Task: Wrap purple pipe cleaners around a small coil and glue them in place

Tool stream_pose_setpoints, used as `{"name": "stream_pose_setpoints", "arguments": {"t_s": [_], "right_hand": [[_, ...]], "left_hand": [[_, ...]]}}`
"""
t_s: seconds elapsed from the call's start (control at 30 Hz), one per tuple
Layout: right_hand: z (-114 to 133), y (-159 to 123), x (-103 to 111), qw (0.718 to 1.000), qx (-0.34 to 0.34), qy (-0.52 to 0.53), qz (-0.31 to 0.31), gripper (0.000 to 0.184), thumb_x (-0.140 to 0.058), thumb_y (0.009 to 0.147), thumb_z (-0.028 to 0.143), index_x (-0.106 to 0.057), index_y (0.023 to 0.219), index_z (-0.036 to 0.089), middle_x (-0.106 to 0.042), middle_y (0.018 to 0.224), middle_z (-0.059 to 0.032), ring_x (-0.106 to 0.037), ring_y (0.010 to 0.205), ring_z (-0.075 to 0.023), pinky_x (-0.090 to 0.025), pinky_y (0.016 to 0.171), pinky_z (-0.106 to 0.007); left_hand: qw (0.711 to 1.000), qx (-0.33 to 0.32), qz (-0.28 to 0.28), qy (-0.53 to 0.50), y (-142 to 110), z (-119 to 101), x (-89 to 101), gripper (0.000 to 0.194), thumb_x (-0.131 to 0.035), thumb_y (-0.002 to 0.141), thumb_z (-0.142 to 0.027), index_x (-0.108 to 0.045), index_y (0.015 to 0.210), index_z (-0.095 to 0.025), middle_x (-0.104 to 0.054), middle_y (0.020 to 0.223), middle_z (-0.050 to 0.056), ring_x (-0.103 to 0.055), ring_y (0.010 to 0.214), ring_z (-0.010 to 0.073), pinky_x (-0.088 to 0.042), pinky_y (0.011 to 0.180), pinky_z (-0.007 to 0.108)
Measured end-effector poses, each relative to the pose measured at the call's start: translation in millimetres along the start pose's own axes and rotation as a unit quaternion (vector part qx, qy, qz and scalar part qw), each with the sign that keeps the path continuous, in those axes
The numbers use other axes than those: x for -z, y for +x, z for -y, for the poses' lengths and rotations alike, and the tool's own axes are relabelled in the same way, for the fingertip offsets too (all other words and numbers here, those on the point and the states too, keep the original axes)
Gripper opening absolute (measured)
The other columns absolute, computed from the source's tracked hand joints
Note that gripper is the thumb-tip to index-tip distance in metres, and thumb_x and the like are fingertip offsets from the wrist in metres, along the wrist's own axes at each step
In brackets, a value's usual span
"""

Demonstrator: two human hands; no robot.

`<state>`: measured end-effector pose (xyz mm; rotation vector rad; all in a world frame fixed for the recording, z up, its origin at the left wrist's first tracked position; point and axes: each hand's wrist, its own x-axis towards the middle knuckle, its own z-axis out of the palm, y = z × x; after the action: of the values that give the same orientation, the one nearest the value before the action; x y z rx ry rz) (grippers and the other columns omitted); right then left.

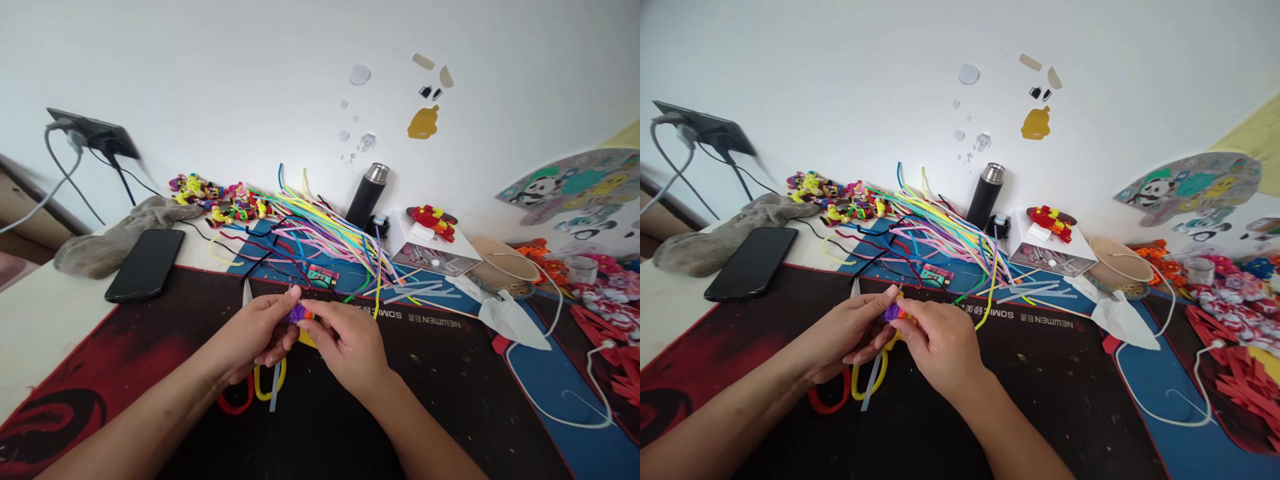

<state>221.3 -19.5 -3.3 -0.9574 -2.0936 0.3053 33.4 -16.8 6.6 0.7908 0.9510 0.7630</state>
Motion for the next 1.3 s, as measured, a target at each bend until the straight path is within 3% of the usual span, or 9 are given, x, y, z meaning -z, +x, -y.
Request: {"name": "stream_pose_setpoints", "arguments": {"t_s": [0.23, 0.67, 0.93, 1.1, 1.3], "right_hand": [[0, 0, 0, 1.000, 0.003, 0.015, -0.017, 0.025, -0.064, 0.112, 0.035, -0.083, 0.115, 0.020, -0.084, 0.084, -0.0043, -0.075, 0.066, -0.0170, -0.059, 0.072, -0.029], [3, 0, 3, 0.999, -0.007, 0.021, -0.028, 0.026, -0.064, 0.111, 0.037, -0.084, 0.110, 0.020, -0.075, 0.066, -0.0002, -0.067, 0.054, -0.0150, -0.058, 0.064, -0.027], [5, 2, 6, 0.999, 0.003, 0.018, -0.039, 0.025, -0.066, 0.110, 0.035, -0.085, 0.108, 0.019, -0.071, 0.061, 0.0008, -0.062, 0.050, -0.0137, -0.053, 0.057, -0.026], [5, 2, 7, 0.998, 0.000, 0.036, -0.048, 0.021, -0.068, 0.108, 0.033, -0.085, 0.111, 0.020, -0.073, 0.063, 0.0011, -0.063, 0.052, -0.0131, -0.054, 0.058, -0.025], [4, 0, 6, 0.998, 0.002, 0.038, -0.048, 0.020, -0.069, 0.108, 0.033, -0.084, 0.109, 0.021, -0.073, 0.064, 0.0010, -0.062, 0.051, -0.0131, -0.054, 0.058, -0.026]], "left_hand": [[1.000, 0.008, -0.002, 0.008, -1, 1, -2.3, 0.065, -0.077, 0.081, -0.079, -0.060, 0.067, -0.018, -0.056, 0.049, -0.003, -0.034, 0.030, 0.0043, -0.015, 0.031, 0.018], [0.999, -0.004, 0.005, 0.045, -5, 1, -0.1, 0.069, -0.067, 0.084, -0.087, -0.058, 0.072, -0.020, -0.057, 0.047, -0.003, -0.031, 0.029, 0.0050, -0.013, 0.030, 0.019], [0.999, -0.017, 0.037, 0.003, -8, -2, 0.9, 0.061, -0.069, 0.090, -0.078, -0.063, 0.079, -0.018, -0.062, 0.060, -0.001, -0.044, 0.039, 0.0074, -0.021, 0.037, 0.021], [0.997, -0.020, 0.071, -0.025, -14, -8, 3.2, 0.044, -0.084, 0.085, -0.058, -0.068, 0.087, -0.016, -0.067, 0.071, 0.002, -0.053, 0.049, 0.0093, -0.029, 0.046, 0.023], [0.997, -0.019, 0.074, 0.000, -14, -9, 4.1, 0.046, -0.084, 0.086, -0.059, -0.066, 0.087, -0.017, -0.065, 0.072, 0.000, -0.050, 0.048, 0.0071, -0.026, 0.044, 0.022]]}}
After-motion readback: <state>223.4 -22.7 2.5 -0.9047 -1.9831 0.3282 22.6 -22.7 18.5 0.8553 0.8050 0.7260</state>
